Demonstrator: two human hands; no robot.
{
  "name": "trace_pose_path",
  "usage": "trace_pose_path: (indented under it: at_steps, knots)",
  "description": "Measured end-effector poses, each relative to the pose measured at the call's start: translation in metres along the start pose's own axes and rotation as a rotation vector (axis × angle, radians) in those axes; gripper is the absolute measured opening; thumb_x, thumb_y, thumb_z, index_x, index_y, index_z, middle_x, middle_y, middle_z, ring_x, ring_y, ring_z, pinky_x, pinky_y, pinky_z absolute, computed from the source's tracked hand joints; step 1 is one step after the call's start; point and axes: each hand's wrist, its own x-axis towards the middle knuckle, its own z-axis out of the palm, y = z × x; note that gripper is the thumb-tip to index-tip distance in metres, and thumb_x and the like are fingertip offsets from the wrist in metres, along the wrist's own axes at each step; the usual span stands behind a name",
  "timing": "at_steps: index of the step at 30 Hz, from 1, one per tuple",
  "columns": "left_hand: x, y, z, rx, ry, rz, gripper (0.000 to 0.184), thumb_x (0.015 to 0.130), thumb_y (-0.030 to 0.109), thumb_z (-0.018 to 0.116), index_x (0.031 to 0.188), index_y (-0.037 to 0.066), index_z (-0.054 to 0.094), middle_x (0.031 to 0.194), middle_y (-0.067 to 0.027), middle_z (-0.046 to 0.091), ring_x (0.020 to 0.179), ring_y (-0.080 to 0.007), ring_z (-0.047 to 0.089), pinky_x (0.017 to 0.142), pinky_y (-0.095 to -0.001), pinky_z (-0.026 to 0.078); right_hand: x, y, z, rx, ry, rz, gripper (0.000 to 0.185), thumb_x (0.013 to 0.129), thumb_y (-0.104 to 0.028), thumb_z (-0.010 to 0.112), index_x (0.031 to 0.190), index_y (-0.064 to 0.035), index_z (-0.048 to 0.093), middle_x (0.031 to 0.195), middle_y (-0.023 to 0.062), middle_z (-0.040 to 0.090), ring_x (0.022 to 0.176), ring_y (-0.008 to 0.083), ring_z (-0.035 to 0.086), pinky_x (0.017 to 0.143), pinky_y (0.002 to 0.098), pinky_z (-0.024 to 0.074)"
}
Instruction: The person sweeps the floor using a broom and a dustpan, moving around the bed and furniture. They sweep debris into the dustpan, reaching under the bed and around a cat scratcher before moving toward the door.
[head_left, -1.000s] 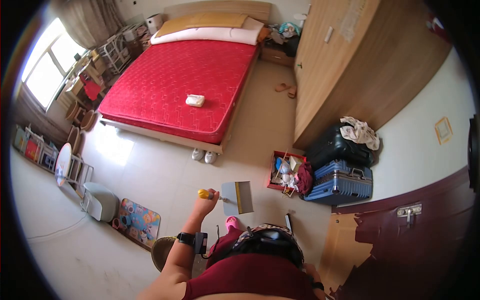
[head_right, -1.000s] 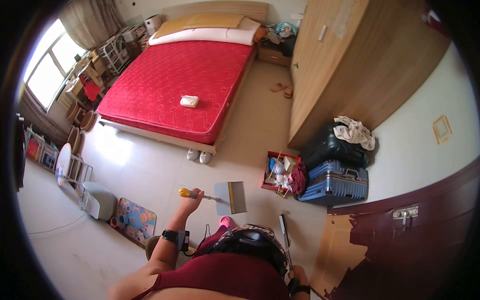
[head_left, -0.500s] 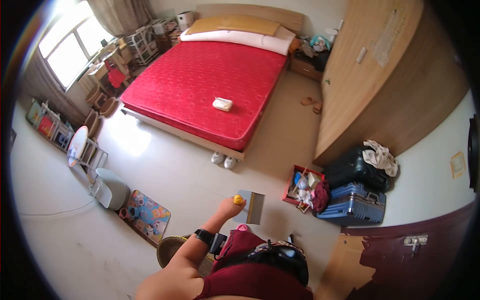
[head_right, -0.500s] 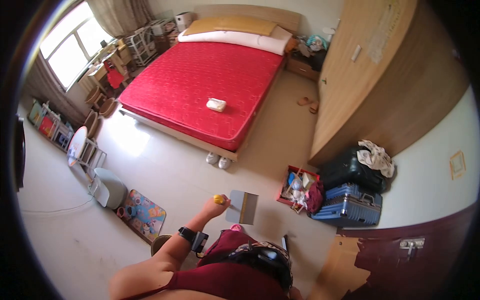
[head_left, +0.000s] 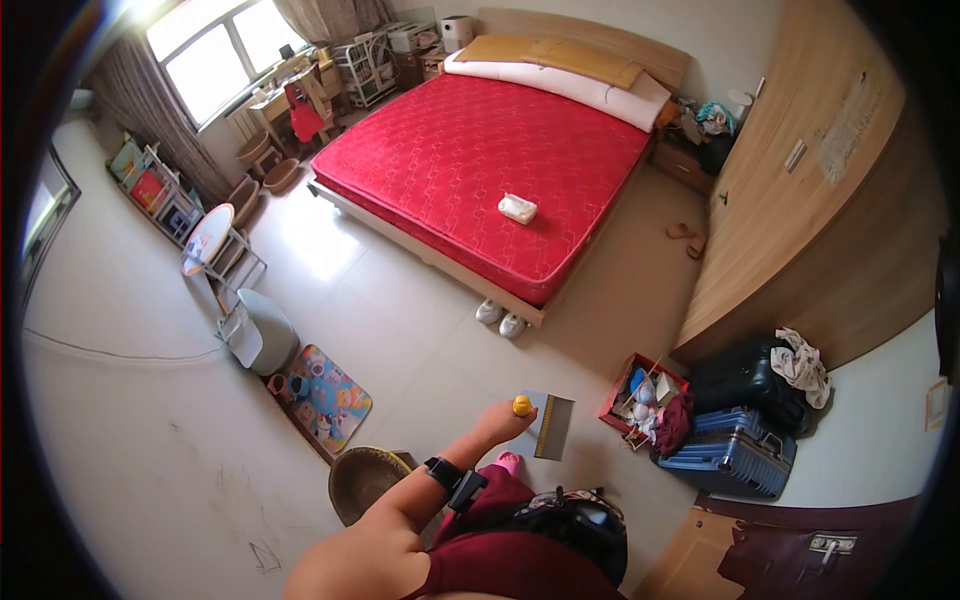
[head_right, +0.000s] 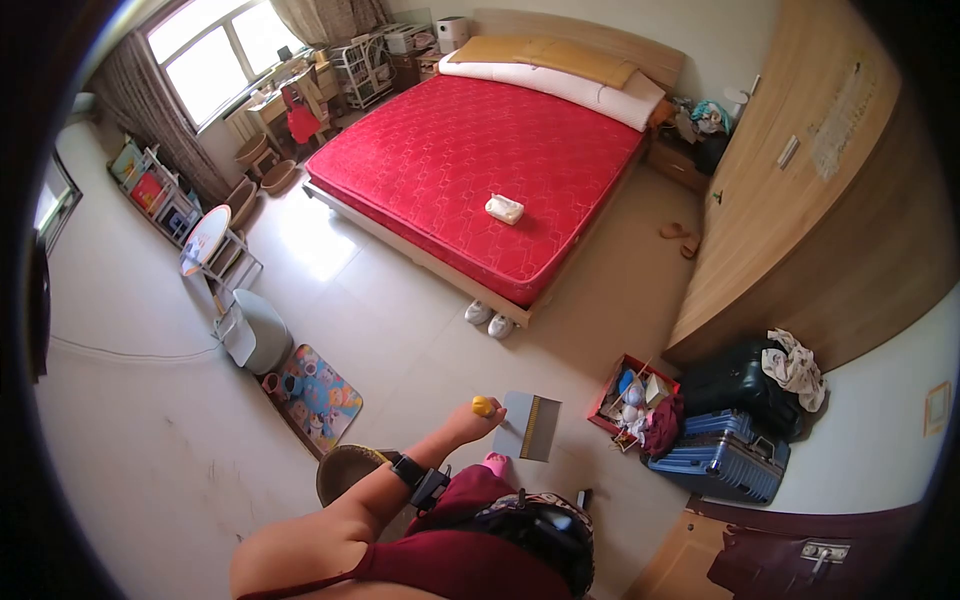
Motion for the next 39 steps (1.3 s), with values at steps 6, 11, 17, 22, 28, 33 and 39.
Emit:
trace_pose_path:
  at_steps: [6,11,17,22,28,33,39]
  knots:
    - [-0.011,-0.006,0.002,-0.097,0.060,-0.001,0.041,0.082,0.046,0.048,0.088,0.008,0.060,0.085,-0.0159,0.063,0.082,-0.0343,0.059,0.071,-0.0408,0.046,-0.011,-0.018,0.000,0.065,-0.013,0.010,0.022,0.075,-0.026,0.058,0.087,-0.0075,0.062,0.093,0.0127,0.059,0.088,0.0282,0.054,0.078,0.0376,0.0431]
    - [-0.019,-0.008,-0.001,-0.069,0.071,-0.044,0.033,0.083,0.041,0.049,0.091,0.011,0.061,0.084,-0.0117,0.063,0.083,-0.0299,0.060,0.073,-0.0372,0.046,-0.022,-0.026,-0.002,0.123,-0.009,0.038,0.023,0.076,-0.027,0.059,0.087,-0.0073,0.062,0.095,0.0122,0.058,0.089,0.0276,0.053,0.079,0.0373,0.0425]
    - [-0.021,-0.013,-0.001,-0.057,0.093,-0.045,0.034,0.082,0.042,0.050,0.092,0.011,0.061,0.085,-0.0115,0.064,0.084,-0.0298,0.060,0.073,-0.0372,0.046,-0.040,-0.033,-0.001,0.213,0.023,0.097,0.025,0.076,-0.029,0.060,0.088,-0.0071,0.062,0.097,0.0116,0.058,0.091,0.0269,0.053,0.080,0.0369,0.0419]
    - [-0.027,-0.003,-0.008,-0.035,0.086,-0.045,0.034,0.083,0.043,0.049,0.093,0.012,0.059,0.086,-0.0122,0.063,0.084,-0.0313,0.059,0.073,-0.0380,0.046,-0.058,-0.039,0.000,0.291,0.065,0.171,0.027,0.076,-0.030,0.060,0.089,-0.0069,0.062,0.099,0.0111,0.058,0.092,0.0263,0.052,0.081,0.0366,0.0414]
    - [-0.018,0.008,-0.007,-0.010,0.053,-0.029,0.033,0.083,0.043,0.048,0.092,0.012,0.059,0.085,-0.0124,0.063,0.084,-0.0320,0.059,0.073,-0.0389,0.046,-0.080,-0.048,0.000,0.358,0.125,0.269,0.028,0.076,-0.032,0.061,0.089,-0.0067,0.062,0.101,0.0106,0.057,0.093,0.0256,0.051,0.082,0.0362,0.0408]
    - [-0.008,0.010,-0.008,0.012,0.022,0.003,0.032,0.084,0.043,0.048,0.090,0.013,0.059,0.085,-0.0122,0.063,0.084,-0.0321,0.059,0.073,-0.0392,0.046,-0.067,0.001,0.014,-0.315,0.432,-0.533,0.031,0.077,-0.035,0.061,0.092,-0.0076,0.061,0.100,0.0098,0.057,0.092,0.0245,0.050,0.082,0.0369,0.0398]
    - [0.008,0.011,-0.008,0.027,-0.034,0.033,0.034,0.083,0.044,0.048,0.092,0.014,0.058,0.085,-0.0119,0.063,0.084,-0.0320,0.059,0.073,-0.0392,0.046,-0.106,-0.090,0.034,0.496,0.304,0.397,0.032,0.080,-0.039,0.058,0.094,-0.0098,0.061,0.097,0.0087,0.057,0.090,0.0238,0.049,0.082,0.0377,0.0388]
